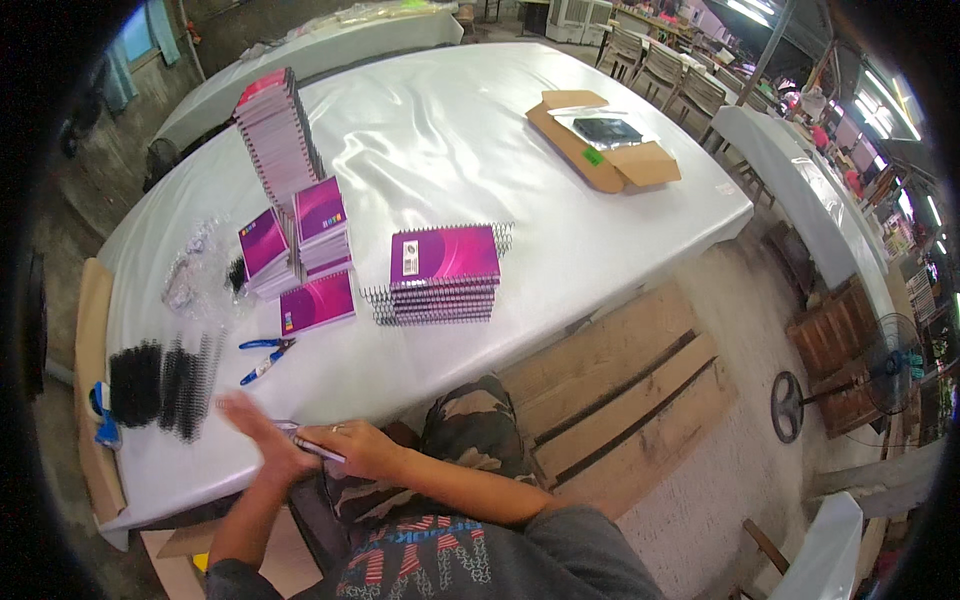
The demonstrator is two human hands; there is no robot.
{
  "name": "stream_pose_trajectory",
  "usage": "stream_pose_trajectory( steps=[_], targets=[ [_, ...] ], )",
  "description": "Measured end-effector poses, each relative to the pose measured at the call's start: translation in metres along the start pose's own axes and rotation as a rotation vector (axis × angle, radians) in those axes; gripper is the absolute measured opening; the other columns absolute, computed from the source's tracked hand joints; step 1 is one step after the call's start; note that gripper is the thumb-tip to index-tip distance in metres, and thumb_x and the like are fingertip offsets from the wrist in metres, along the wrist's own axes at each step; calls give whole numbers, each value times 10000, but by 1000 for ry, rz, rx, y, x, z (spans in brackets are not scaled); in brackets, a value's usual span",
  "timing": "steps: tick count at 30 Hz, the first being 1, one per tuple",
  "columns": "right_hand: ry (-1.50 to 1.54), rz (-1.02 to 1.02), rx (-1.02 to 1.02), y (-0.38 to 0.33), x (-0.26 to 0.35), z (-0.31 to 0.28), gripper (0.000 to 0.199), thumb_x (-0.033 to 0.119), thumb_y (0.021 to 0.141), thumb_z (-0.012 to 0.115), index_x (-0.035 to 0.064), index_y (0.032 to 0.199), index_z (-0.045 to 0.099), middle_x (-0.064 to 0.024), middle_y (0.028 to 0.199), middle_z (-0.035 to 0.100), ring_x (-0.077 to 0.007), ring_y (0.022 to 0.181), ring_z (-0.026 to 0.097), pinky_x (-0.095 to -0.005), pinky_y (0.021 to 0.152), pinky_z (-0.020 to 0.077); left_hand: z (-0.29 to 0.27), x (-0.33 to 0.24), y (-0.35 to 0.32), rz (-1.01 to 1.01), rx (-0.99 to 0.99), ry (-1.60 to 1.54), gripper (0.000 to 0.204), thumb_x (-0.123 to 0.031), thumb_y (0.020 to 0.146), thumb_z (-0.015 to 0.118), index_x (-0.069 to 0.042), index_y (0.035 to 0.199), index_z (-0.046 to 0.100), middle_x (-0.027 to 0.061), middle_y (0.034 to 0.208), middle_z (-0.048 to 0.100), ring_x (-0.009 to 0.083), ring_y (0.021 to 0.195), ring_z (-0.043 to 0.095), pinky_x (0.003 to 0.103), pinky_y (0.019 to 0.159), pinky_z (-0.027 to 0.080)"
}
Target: The person assembles notebooks by threading plastic coils through the holes of stacked purple covers and paper pages, then cuts and crimps the ends of the coils using a hand tool.
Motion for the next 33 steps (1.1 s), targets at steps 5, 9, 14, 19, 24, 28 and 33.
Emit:
stream_pose_trajectory(
  steps=[5,9,14,19,24,28,33],
  targets=[
    [-72,-80,-38,-3,-1,-3,465,60,735,619,45,1193,538,-146,1090,620,-285,915,633,-346,801,505,-23,-12,14,255,-144,236,1204,-833,704,329,163,1340,100,384,1348,177,558,1241,166,653,1016,98],
    [29,-16,82,-3,3,3,450,59,746,626,41,1188,545,-147,1102,614,-301,929,625,-363,821,493,-11,-29,-18,176,-1,70,1159,-795,728,365,103,1375,19,356,1392,56,506,1293,62,604,1042,52],
    [14,-1,-51,-4,-4,-12,566,71,746,630,3,1280,456,-171,1239,533,-323,1102,544,-350,913,441,-7,-30,11,29,62,-207,1158,-753,743,433,42,1399,-94,322,1438,-102,464,1342,-61,572,1058,2],
    [321,118,48,10,53,-31,784,533,914,374,38,1447,82,-170,1513,-12,-332,1388,-23,-446,1100,11,-60,-78,101,-159,256,-918,953,-561,854,442,54,1398,-40,372,1409,-110,530,1324,-7,547,1070,97],
    [-305,109,44,11,92,-81,894,287,707,641,24,1421,172,-187,1463,167,-376,1358,130,-582,1059,39,-79,-72,108,-403,506,-1089,599,-260,916,447,73,1350,205,243,1207,500,354,1011,574,369,838,451],
    [-147,536,145,-19,66,-111,514,198,789,617,29,1246,455,-155,1157,520,-300,1035,516,-408,913,372,-39,-77,91,-745,394,-1213,295,-137,872,568,-2,1113,464,94,970,561,139,839,529,263,763,440],
    [105,841,-67,-41,56,-112,287,247,841,617,18,1013,600,-130,944,627,-257,817,614,-299,713,477,-17,-91,88,-854,366,-1519,236,-53,789,662,-44,986,532,45,883,579,105,810,533,242,733,439]
  ],
)
Point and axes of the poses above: each hand's wrist, its own y-axis towards the middle knuckle, its own z-axis out of the palm, x = y × z, the point moved 3 cm from there along y, towards the middle knuckle
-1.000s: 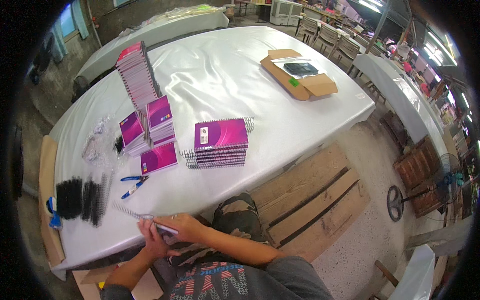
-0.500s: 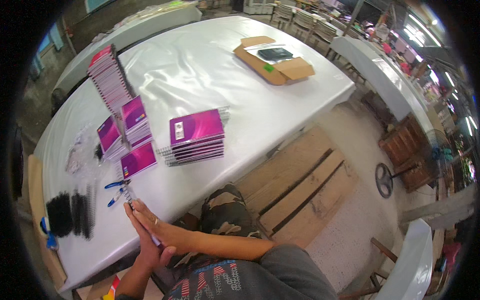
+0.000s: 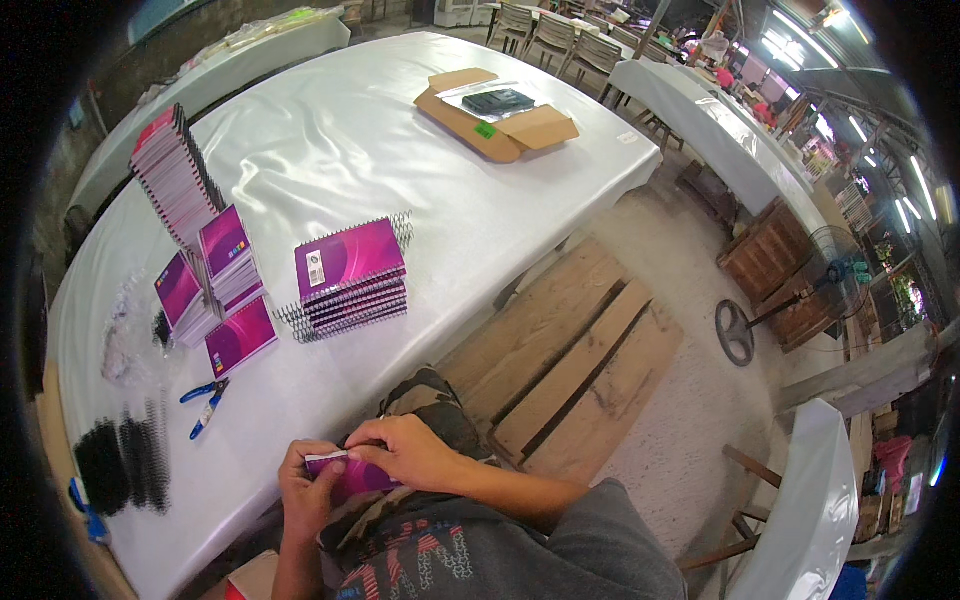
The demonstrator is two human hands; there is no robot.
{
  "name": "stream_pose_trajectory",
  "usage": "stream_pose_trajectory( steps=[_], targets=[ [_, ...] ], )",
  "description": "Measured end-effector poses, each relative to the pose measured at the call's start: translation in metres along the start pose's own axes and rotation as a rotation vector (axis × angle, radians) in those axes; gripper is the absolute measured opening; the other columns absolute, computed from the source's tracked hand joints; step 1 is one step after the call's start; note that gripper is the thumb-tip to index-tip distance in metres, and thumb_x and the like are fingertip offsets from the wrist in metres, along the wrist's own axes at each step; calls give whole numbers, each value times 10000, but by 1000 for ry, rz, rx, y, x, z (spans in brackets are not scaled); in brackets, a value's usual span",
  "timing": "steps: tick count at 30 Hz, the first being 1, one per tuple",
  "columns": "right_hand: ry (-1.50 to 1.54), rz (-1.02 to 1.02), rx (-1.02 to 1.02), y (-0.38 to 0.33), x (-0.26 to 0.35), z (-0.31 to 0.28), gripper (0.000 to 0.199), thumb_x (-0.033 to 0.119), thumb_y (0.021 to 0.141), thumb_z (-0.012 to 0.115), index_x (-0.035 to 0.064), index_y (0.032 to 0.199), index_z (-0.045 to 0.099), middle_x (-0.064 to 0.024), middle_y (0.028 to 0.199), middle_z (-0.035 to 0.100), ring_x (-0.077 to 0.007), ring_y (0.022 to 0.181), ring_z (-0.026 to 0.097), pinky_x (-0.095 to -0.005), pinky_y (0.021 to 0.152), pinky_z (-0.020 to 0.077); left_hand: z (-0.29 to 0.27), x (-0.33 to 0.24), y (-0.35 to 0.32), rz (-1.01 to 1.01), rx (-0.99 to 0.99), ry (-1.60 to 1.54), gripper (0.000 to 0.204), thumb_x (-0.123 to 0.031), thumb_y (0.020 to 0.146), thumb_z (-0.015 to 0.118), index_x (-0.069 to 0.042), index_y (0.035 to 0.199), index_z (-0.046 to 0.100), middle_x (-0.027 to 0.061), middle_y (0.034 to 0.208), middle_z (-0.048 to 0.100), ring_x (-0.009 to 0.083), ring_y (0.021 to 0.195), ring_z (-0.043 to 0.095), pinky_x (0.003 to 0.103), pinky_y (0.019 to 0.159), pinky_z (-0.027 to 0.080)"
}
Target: The person assembles notebooks by threading plastic coils through the holes of stacked purple covers and paper pages, then cuts and crimps the ends of the coils using a hand tool.
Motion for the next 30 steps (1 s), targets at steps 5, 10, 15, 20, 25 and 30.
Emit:
stream_pose_trajectory(
  steps=[5,10,15,20,25,30],
  targets=[
    [-181,-37,497,1,20,5,751,445,784,646,-37,1295,381,-267,1136,549,-392,1038,549,-395,866,433,14,-40,-2,542,214,364,144,48,720,667,-35,828,622,72,807,651,172,728,620,280,669,487],
    [-413,-281,256,5,37,-7,1050,480,709,706,-115,1362,140,-338,1309,361,-411,1223,390,-377,1015,324,0,-51,5,392,-9,357,162,67,680,664,-44,798,659,97,778,663,200,700,617,291,643,472],
    [-248,-144,466,12,43,0,1183,502,637,750,-197,1320,82,-388,1286,336,-422,1223,377,-351,1016,326,12,-54,-2,471,154,356,193,86,649,666,-39,797,671,89,782,673,192,687,625,285,627,485],
    [-204,-179,556,3,63,0,1255,509,610,770,-136,1366,3,-336,1255,405,-411,1166,437,-368,972,360,-6,-60,-4,338,73,303,158,53,645,704,-42,766,673,73,780,677,174,676,636,277,631,495],
    [17,62,242,18,48,2,635,206,696,766,-30,1189,442,-195,1005,583,-274,917,586,-337,783,465,-2,-47,3,175,64,301,231,41,717,678,-22,936,640,92,825,654,153,703,608,262,664,475],
    [-101,-87,68,11,44,-5,271,163,777,684,19,984,584,-135,856,623,-264,826,612,-356,704,464,-4,-35,6,313,-50,136,190,38,743,665,-16,921,625,90,788,628,163,717,576,267,655,462]
  ],
)
Point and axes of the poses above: each hand's wrist, its own y-axis towards the middle knuckle, its own z-axis out of the palm, x = y × z, the point moved 3 cm from there along y, towards the middle knuckle
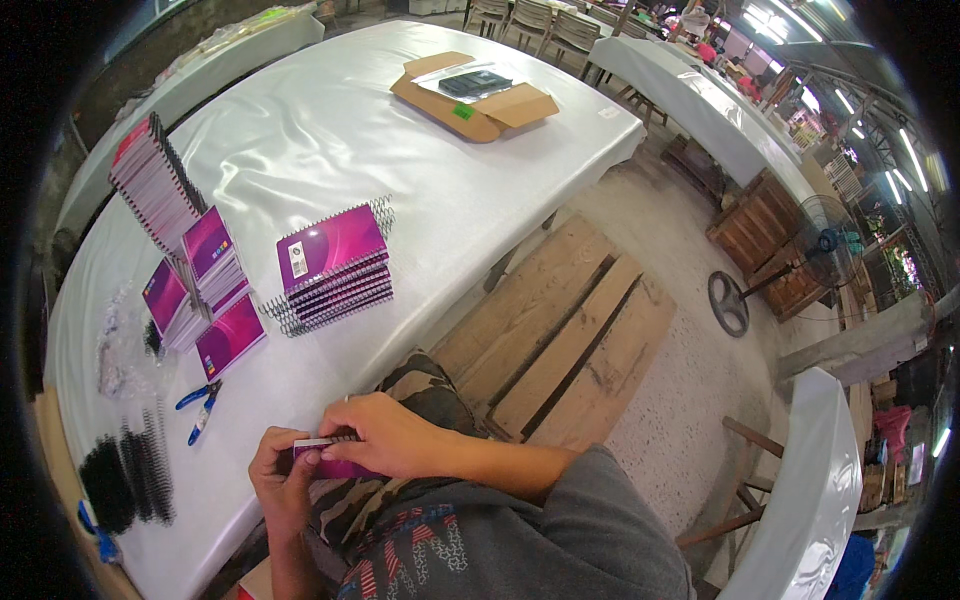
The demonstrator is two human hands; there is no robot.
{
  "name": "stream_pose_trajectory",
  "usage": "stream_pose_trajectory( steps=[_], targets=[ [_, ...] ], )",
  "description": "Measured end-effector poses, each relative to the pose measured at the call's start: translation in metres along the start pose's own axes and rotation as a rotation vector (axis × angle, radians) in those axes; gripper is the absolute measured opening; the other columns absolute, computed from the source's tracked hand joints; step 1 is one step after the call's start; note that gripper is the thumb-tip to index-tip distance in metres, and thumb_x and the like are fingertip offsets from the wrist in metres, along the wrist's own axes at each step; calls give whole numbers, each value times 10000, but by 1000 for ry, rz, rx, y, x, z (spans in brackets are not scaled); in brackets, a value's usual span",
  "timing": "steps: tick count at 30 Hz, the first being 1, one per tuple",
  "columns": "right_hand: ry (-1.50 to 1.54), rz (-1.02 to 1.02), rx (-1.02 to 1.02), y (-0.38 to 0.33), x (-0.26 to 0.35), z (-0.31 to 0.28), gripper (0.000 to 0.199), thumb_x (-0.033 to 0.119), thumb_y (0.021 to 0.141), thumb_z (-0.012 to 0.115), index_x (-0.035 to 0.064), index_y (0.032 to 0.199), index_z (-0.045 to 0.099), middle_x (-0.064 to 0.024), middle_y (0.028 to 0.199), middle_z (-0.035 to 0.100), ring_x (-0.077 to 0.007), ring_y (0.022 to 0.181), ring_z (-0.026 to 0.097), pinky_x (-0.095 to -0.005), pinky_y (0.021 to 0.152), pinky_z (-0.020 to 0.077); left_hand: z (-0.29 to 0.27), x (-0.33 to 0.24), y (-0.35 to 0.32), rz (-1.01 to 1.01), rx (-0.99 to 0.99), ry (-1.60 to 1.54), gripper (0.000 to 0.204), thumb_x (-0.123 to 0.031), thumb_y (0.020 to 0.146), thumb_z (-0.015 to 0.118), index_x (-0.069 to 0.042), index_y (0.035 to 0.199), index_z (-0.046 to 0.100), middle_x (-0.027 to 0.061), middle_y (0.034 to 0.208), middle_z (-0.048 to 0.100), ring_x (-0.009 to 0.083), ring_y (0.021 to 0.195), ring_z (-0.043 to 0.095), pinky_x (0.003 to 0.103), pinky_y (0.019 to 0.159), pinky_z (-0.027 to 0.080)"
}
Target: The person assembles notebooks by threading plastic coils through the holes of stacked purple covers and paper pages, then cuts and crimps the ends of the coils using a hand tool.
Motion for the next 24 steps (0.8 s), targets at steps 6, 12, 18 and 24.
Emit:
stream_pose_trajectory(
  steps=[6,12,18,24],
  targets=[
    [-35,76,337,-4,-5,13,786,316,710,734,-84,1280,369,-261,948,599,-367,915,597,-393,773,463,10,-15,-12,202,100,104,144,52,715,679,-17,834,634,87,766,628,171,694,577,263,631,458],
    [-158,-196,395,-13,19,1,1122,448,681,728,-148,1359,62,-366,1364,249,-434,1285,288,-376,1069,253,3,-28,-3,126,7,145,180,62,673,688,-36,821,659,69,740,635,167,678,584,275,610,460],
    [2,-212,387,-4,6,-6,1260,714,642,610,-84,1399,-3,-302,1409,240,-360,1331,241,-353,1079,203,-2,-15,2,133,78,87,287,75,655,672,-40,917,678,83,747,623,194,707,614,284,640,483],
    [41,-136,-17,17,-2,4,852,287,681,776,18,1350,323,-215,1166,527,-264,1057,541,-342,893,421,6,-4,0,-273,16,-178,173,21,783,651,8,954,642,43,839,648,112,783,595,247,694,487]
  ],
)
Point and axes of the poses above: each hand's wrist, its own y-axis towards the middle knuckle, its own z-axis out of the palm, x = y × z, the point moved 3 cm from there along y, towards the middle knuckle
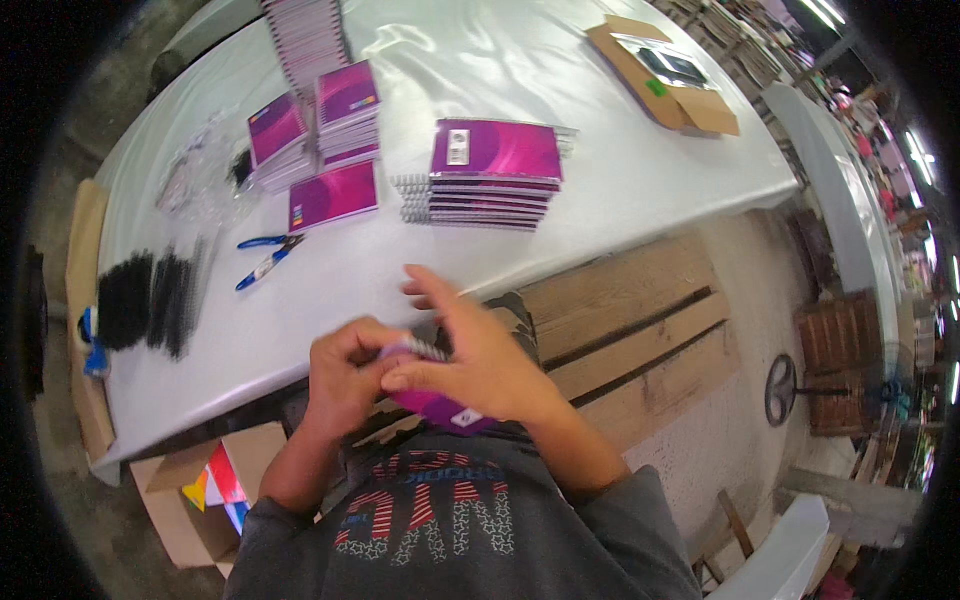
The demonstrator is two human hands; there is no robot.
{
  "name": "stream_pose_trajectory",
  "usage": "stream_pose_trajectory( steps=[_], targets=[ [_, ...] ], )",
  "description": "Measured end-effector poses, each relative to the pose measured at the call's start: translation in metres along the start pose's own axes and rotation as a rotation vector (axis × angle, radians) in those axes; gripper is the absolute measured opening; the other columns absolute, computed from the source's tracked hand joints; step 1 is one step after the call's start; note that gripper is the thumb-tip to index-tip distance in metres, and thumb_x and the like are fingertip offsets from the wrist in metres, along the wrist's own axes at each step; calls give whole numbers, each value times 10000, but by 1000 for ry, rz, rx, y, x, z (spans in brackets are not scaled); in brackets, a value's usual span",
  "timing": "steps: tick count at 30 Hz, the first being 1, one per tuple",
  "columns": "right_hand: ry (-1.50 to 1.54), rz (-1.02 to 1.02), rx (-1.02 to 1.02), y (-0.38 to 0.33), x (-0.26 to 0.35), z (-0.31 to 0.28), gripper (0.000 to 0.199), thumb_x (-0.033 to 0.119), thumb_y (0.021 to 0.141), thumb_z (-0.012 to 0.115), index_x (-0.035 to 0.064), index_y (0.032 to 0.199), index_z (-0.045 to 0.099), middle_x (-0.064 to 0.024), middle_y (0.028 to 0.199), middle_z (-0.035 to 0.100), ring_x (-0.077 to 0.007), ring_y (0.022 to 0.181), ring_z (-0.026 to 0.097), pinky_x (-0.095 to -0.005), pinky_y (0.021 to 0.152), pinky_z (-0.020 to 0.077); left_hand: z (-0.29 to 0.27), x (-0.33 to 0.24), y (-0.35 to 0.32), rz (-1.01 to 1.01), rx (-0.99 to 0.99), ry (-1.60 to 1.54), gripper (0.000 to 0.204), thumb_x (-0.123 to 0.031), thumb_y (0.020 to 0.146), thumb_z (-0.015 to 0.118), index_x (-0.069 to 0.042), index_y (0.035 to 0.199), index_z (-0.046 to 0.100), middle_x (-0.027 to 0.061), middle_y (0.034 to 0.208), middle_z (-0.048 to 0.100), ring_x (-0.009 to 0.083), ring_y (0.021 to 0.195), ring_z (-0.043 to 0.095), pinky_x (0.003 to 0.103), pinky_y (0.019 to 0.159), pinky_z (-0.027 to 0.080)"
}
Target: The person assembles notebooks by threading plastic coils through the holes of stacked purple covers and paper pages, then cuts and crimps the ends of the coils using a hand tool.
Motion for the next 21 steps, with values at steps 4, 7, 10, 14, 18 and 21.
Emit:
stream_pose_trajectory(
  steps=[4,7,10,14,18,21],
  targets=[
    [112,225,-174,-4,-8,-2,370,121,687,775,18,977,569,-54,822,580,-113,699,557,-262,616,464,-16,18,7,-36,-107,-163,176,-86,874,605,24,1012,613,44,896,645,79,817,576,220,722,481],
    [45,165,-262,1,4,4,186,95,746,725,3,865,614,-55,756,602,-133,628,571,-262,601,470,-18,21,5,-50,-170,-165,203,-118,882,602,19,1031,611,45,913,640,76,816,572,216,732,475],
    [-46,151,-265,1,-1,6,175,97,761,708,-3,880,630,-85,759,627,-159,639,603,-272,612,477,-18,24,3,-35,-219,-169,203,-123,884,600,17,1031,615,44,929,633,71,824,565,214,741,468],
    [-63,189,-166,1,-7,7,180,90,769,689,-3,917,648,-136,774,648,-196,701,644,-285,629,478,-19,24,3,-9,-186,-138,209,-129,888,596,12,1042,616,27,921,622,63,837,551,208,752,453],
    [-38,133,-168,2,-5,8,177,50,803,663,-24,963,652,-66,839,658,-99,729,589,-218,661,453,-24,23,4,-16,-147,-172,211,-117,882,601,9,1050,617,13,908,615,56,837,541,205,750,445],
    [-84,21,-214,4,0,8,172,81,750,701,10,901,661,-128,736,635,-197,628,611,-283,596,464,-31,21,6,-42,-81,-205,201,-89,862,614,4,1040,613,10,899,608,54,823,538,203,735,441]
  ],
)
Point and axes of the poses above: each hand's wrist, its own y-axis towards the middle knuckle, its own z-axis out of the palm, x = y × z, the point moved 3 cm from there along y, towards the middle knuckle
